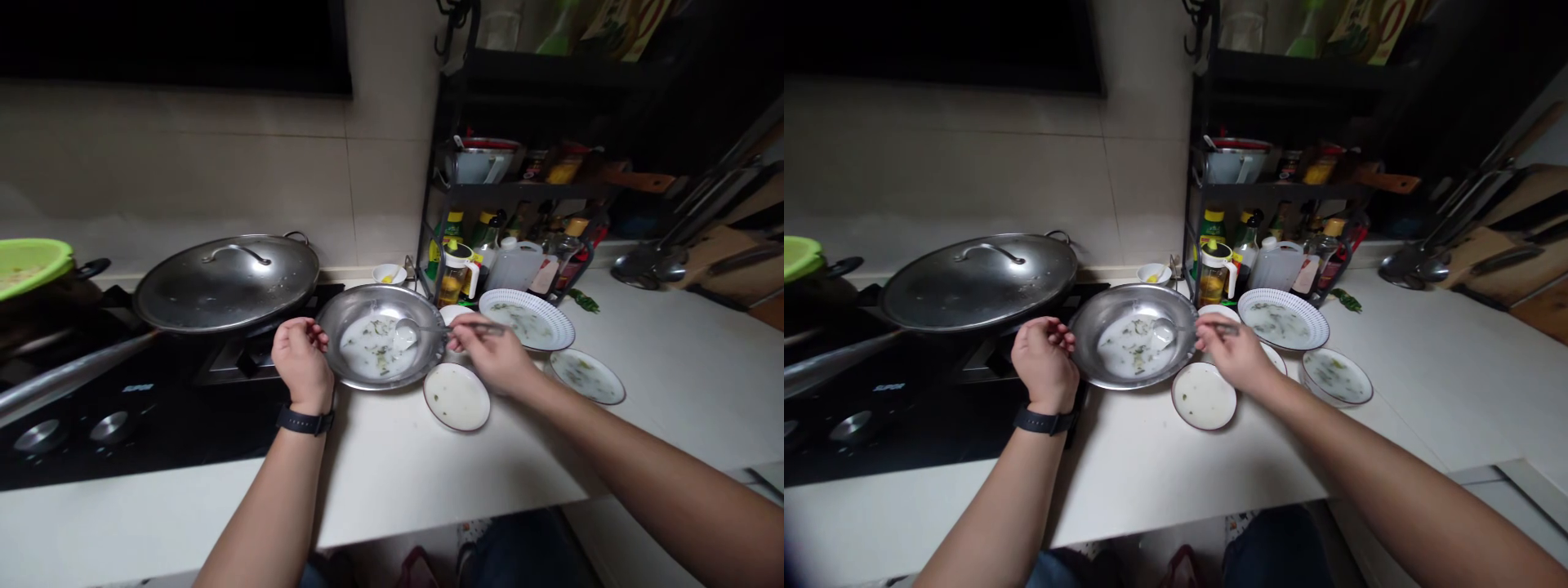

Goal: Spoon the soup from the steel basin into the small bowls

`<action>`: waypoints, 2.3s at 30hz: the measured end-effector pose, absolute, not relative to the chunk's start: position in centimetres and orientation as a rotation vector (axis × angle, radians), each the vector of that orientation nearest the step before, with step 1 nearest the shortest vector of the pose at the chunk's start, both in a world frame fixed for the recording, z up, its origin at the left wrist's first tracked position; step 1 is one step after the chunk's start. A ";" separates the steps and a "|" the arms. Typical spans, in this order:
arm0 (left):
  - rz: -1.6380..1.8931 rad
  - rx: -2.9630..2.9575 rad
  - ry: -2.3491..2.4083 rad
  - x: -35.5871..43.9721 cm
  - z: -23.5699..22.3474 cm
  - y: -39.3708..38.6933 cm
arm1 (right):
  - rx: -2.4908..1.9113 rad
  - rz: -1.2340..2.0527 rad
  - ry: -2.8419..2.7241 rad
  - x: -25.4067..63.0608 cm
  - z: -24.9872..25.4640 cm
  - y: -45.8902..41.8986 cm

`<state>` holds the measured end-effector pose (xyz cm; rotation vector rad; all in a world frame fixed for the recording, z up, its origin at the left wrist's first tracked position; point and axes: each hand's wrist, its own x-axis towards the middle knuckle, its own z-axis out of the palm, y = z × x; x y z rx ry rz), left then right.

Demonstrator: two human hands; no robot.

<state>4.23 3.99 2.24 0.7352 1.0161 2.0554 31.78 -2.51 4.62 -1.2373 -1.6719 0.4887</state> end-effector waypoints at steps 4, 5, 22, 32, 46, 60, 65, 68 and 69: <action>2.061 0.737 1.024 4.2 2.3 4.0 | -0.903 0.005 -2.331 32.9 5.7 -4.8; 2.062 0.736 1.026 4.2 2.3 4.0 | -0.885 -0.074 -2.340 33.3 6.1 -5.2; 2.064 0.726 1.023 4.1 2.1 4.2 | -1.561 0.321 -1.316 40.0 2.8 -2.5; 2.081 0.718 1.009 4.2 2.2 4.2 | -1.407 0.757 -0.580 39.3 4.5 -1.8; 2.065 0.716 1.026 4.2 2.3 4.1 | -1.313 0.670 -0.747 38.4 9.6 -2.3; 2.051 0.740 1.017 4.2 2.2 4.0 | -1.235 0.577 -1.580 31.6 4.8 -3.0; 2.051 0.740 1.006 4.3 2.3 3.8 | -0.943 0.052 -2.281 33.6 6.7 -6.0; 2.056 0.727 1.007 4.3 2.4 3.8 | -1.070 -0.079 -2.146 35.8 7.8 -6.7; 2.056 0.722 1.009 4.3 2.4 3.8 | -1.133 -0.102 -2.064 36.5 7.9 -6.7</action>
